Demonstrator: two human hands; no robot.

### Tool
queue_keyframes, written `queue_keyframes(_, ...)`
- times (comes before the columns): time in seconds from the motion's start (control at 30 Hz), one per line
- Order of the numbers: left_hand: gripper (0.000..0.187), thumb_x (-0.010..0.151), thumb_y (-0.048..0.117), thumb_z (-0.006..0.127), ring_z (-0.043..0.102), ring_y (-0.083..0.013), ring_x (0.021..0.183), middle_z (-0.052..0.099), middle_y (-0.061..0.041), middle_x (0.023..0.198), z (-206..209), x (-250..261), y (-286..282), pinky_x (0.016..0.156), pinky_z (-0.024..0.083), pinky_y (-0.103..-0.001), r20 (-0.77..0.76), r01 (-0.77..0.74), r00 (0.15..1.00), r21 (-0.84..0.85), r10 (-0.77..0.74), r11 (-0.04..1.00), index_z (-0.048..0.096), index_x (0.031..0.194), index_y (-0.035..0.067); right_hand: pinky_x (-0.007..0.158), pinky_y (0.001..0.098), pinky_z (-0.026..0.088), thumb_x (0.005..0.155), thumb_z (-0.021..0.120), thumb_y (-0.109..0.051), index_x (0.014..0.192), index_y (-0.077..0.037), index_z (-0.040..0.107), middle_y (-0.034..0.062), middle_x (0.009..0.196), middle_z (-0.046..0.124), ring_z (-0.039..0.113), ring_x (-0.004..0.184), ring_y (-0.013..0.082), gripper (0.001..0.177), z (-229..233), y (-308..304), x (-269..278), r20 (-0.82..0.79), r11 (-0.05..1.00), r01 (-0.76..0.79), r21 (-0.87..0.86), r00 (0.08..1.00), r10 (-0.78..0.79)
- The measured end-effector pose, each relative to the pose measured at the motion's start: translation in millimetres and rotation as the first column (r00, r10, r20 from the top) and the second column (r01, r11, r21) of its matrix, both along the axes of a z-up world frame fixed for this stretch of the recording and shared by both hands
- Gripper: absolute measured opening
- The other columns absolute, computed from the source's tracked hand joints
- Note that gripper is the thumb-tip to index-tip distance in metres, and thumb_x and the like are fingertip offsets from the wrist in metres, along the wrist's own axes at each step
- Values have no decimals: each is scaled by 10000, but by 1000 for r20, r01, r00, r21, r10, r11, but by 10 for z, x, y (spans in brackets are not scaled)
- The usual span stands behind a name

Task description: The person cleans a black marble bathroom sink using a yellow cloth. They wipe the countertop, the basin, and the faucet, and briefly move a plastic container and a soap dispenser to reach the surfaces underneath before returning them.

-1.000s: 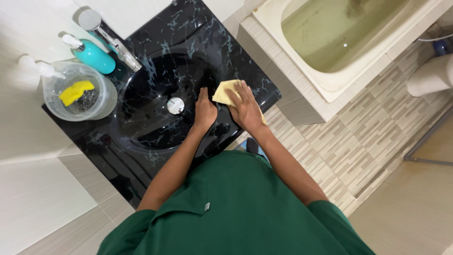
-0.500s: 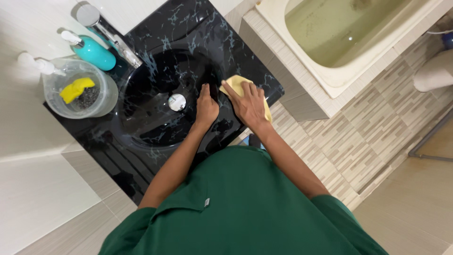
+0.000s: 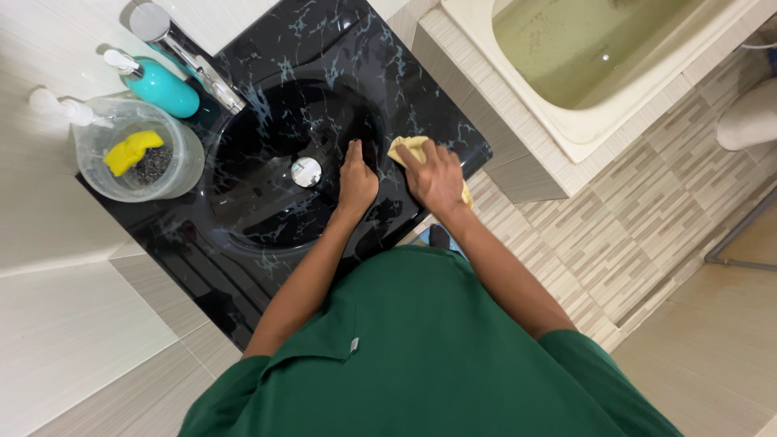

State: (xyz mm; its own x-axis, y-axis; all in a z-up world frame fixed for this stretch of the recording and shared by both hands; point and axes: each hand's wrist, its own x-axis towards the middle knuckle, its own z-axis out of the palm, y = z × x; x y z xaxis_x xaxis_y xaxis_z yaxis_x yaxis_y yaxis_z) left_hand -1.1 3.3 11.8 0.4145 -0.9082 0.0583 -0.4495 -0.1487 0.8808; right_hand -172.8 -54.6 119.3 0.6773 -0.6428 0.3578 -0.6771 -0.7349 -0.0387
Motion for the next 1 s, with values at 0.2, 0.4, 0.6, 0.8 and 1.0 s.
queue_keyframes(0.2,511,938,-51,414,423,-531,1400,421,-420,1489,-59,11,-3,1197,353,-476,24,10,1000,-18,-10,1000,425,1433,-175,630,374,538,918,750,-162,1332,-213,730,133,1004,668,645,760,227,417,56,-494,-3,139,979,159,-124,980,-142)
queue_keyframes(0.4,508,919,-61,417,437,-519,1394,448,-401,1478,-46,1,-15,1199,347,-476,41,-18,999,-16,19,1000,451,1415,-168,559,347,535,941,717,-105,1346,-189,738,216,1073,688,631,715,227,414,-94,105,16,79,999,38,-23,996,-37)
queue_keyframes(0.6,511,924,-67,410,441,-511,1413,462,-393,1479,-70,18,-24,1209,353,-466,52,0,999,-65,3,998,447,1423,-168,549,370,514,959,748,-144,1343,-216,744,134,953,691,613,681,233,390,-7,-396,-136,62,991,32,-128,998,-25)
queue_keyframes(0.8,504,929,-56,418,437,-507,1396,448,-400,1478,-48,4,-17,1198,351,-465,26,-14,1000,-30,15,999,445,1419,-169,728,372,586,888,758,-108,1329,-238,722,144,1058,681,669,878,250,461,-93,-349,-387,127,963,219,-156,971,-200)
queue_keyframes(1.0,529,896,-69,419,427,-534,1393,437,-413,1475,-103,6,-26,1184,343,-492,80,-1,997,-25,3,1000,442,1412,-183,726,463,551,806,734,-82,1302,-178,741,187,1029,664,644,842,318,505,-17,174,-228,112,998,25,58,993,-31)
